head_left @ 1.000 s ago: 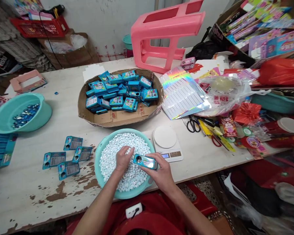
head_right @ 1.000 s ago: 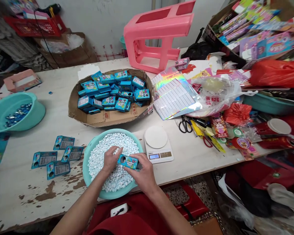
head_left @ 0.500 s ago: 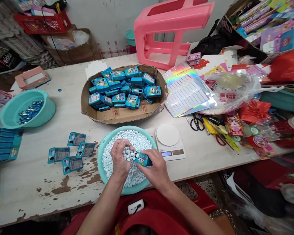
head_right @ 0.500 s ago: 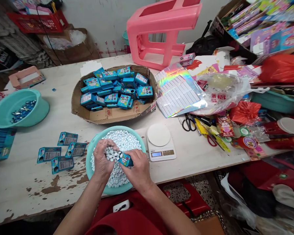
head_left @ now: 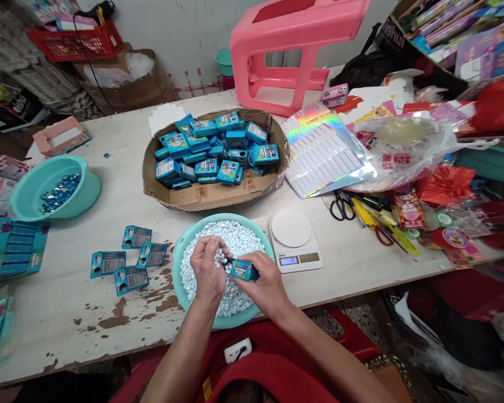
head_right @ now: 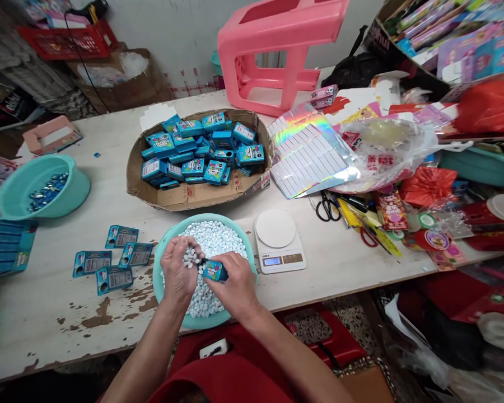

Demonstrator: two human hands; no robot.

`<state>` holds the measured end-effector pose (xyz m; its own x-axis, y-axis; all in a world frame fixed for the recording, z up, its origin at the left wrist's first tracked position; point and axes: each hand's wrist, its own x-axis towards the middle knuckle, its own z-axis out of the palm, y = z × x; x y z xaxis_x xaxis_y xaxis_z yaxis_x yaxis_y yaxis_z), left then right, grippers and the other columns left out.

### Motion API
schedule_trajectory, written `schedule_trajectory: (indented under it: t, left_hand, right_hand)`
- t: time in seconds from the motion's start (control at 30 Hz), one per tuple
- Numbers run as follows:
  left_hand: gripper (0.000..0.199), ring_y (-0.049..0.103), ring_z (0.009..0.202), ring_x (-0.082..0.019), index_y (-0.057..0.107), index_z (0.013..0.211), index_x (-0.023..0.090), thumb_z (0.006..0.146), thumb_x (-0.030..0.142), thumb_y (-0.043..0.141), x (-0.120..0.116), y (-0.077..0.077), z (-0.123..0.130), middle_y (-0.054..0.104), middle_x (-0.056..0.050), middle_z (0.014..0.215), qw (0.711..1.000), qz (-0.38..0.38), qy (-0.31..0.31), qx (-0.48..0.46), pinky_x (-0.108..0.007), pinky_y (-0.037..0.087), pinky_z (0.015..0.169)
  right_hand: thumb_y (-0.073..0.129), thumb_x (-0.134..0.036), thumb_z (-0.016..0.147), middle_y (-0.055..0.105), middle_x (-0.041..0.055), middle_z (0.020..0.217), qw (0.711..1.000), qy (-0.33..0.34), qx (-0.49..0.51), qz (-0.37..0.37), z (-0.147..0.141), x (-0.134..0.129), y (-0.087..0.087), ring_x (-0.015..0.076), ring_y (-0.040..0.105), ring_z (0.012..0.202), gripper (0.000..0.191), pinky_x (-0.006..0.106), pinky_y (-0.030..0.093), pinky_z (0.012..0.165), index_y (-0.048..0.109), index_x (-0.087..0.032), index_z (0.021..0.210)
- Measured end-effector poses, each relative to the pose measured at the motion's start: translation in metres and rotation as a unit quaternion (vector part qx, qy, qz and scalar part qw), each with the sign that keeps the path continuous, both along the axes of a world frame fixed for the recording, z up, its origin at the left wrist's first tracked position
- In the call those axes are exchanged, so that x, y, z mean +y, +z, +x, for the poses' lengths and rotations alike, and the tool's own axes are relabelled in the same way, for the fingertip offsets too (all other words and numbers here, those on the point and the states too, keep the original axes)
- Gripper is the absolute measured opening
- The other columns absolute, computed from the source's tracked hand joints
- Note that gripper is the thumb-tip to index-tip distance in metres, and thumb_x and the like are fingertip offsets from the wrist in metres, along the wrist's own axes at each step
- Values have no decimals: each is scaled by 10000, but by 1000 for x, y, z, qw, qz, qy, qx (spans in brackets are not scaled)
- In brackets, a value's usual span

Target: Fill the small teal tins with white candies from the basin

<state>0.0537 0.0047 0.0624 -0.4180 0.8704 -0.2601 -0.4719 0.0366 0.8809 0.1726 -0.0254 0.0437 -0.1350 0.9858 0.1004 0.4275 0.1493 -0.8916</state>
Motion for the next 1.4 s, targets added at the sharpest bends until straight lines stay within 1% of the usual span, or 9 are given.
schedule_trajectory:
  t: [0.37,0.73,0.83,0.9,0.97,1.03,1.17,1.3,1.4]
  left_hand:
    - [305,473,511,-80,487,648,159,784,399,617,-1,4,5,467,26,572,999,-32,31,29,-199,415,492]
    - [346,297,400,-30,481,636,157,755,439,643,8,10,-6,394,49,546,999,-43,-5,23,-154,217,359]
    - [340,412,459,-78,526,668,174,769,493,589,11,-9,-35,464,22,573,986,-79,-39,141,-182,314,407]
    - [298,565,676,-169,603,724,189,719,485,634,17,-23,-57,592,-33,720,938,-100,-133,304,-260,450,566]
    - [281,576,938,-254,659,847,216,684,445,672,34,-30,-73,640,-67,938,869,-86,-202,443,-359,470,779]
    - [322,539,1052,-274,653,968,238,701,419,662,68,-33,-77,619,-72,1057,848,-54,-203,487,-408,421,903]
    - [513,557,1044,-247,585,1047,216,581,288,787,172,-43,-54,598,-87,1096,952,-148,-108,246,-398,415,932]
    - [513,612,911,-271,523,1043,151,631,335,767,254,-72,-23,615,-151,999,961,-226,-93,127,-453,491,767]
    - [450,627,846,-235,511,1013,160,667,317,751,274,-89,-17,637,-112,918,965,-234,-90,76,-423,509,736]
  right_hand:
    - [717,-151,671,650,29,878,1000,-4,16,4,-2,0,3,209,594,858,302,336,475,774,623,-237,944]
    - [754,-173,643,640,18,860,996,22,78,-22,0,14,3,197,600,831,303,324,491,753,642,-234,918]
    - [788,-234,636,638,24,907,990,23,134,-48,18,16,8,199,610,866,333,319,499,779,641,-230,934]
    - [795,-274,639,635,30,936,986,5,158,-56,38,17,9,204,612,887,349,321,502,789,637,-232,947]
    - [785,-301,651,631,34,938,985,-37,160,-61,61,21,5,207,615,872,337,323,509,769,639,-230,947]
    - [766,-321,671,626,42,945,983,-95,147,-62,81,30,-8,210,614,858,336,332,511,757,634,-221,963]
    - [738,-366,682,625,47,930,968,-228,104,-30,108,58,-54,207,600,831,379,363,495,775,606,-191,991]
    - [710,-386,701,623,46,906,955,-280,95,-8,119,79,-101,207,594,836,390,388,496,788,595,-170,1004]
    - [698,-373,721,593,89,1079,956,-286,65,10,123,78,-108,241,563,1004,489,446,467,879,540,-175,1139]
